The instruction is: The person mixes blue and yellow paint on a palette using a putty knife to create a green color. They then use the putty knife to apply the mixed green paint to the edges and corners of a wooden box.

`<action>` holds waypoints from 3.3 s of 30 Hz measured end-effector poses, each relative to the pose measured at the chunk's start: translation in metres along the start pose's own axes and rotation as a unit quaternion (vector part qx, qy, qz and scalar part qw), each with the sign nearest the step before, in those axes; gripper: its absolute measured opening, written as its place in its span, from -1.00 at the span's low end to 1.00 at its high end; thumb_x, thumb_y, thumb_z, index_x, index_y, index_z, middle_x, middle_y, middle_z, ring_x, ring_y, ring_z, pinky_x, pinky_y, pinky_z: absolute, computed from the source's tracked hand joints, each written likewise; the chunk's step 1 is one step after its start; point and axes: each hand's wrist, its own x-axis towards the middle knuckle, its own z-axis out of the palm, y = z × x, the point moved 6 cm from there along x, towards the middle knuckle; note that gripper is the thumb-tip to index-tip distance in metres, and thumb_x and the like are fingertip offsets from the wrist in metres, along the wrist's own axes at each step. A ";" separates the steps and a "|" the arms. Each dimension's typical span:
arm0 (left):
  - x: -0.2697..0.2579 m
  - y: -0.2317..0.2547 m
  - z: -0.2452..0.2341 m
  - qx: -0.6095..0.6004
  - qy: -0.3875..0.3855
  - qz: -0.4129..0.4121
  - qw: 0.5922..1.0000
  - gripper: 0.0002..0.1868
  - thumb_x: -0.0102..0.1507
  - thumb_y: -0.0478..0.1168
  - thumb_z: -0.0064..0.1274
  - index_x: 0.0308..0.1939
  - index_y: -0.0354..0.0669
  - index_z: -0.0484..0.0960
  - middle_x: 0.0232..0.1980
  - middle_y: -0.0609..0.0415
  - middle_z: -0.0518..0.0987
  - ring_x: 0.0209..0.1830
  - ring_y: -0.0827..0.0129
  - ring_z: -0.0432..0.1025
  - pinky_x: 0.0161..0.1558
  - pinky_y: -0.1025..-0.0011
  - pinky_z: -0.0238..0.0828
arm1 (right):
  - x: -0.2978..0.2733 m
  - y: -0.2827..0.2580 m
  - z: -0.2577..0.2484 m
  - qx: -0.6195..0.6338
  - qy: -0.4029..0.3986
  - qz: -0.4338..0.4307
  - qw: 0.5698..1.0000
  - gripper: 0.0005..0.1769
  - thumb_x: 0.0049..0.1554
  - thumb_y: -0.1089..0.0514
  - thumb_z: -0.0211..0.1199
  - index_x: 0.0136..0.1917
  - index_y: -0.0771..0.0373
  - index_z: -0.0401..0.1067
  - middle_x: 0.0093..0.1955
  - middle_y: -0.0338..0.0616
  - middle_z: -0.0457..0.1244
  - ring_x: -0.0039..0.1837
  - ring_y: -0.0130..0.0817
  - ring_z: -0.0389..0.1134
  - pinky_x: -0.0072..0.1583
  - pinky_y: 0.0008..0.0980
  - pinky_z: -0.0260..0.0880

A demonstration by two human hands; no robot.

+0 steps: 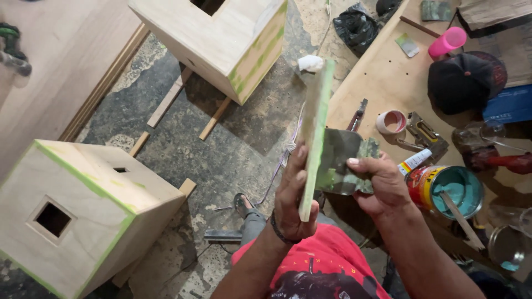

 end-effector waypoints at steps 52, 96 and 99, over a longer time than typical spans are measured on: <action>0.008 -0.002 -0.021 -0.050 0.375 -0.531 0.758 -0.41 0.38 -0.04 -0.14 0.47 -0.18 0.30 0.37 -0.32 0.45 0.30 0.15 0.35 0.38 0.01 0.26 | -0.046 -0.086 0.109 -0.567 -0.310 -0.535 0.543 -0.61 0.10 0.46 0.11 0.12 0.24 0.57 0.08 0.06 0.41 -0.04 0.24 0.40 -0.04 0.01 0.42; -0.021 -0.001 -0.009 0.000 0.003 -0.069 0.998 -0.53 0.51 -0.09 -0.23 0.38 -0.35 0.19 0.49 -0.59 0.16 0.51 -0.61 0.06 0.42 -0.41 0.07 | -0.002 0.036 -0.003 -0.007 -0.026 0.054 0.998 -0.69 -0.19 0.44 0.25 -0.11 0.32 0.48 -0.36 -0.02 0.32 -0.36 -0.10 0.42 -0.24 -0.06 0.53; -0.027 -0.006 -0.011 0.042 -0.043 -0.059 0.996 -0.56 0.50 -0.04 -0.24 0.37 -0.21 0.21 0.47 -0.52 0.23 0.45 -0.65 0.12 0.37 -0.48 0.13 | 0.009 0.049 -0.018 0.024 -0.036 0.081 0.996 -0.62 -0.18 0.45 0.22 -0.05 0.27 0.51 -0.26 -0.06 0.37 -0.28 -0.10 0.45 -0.17 -0.07 0.54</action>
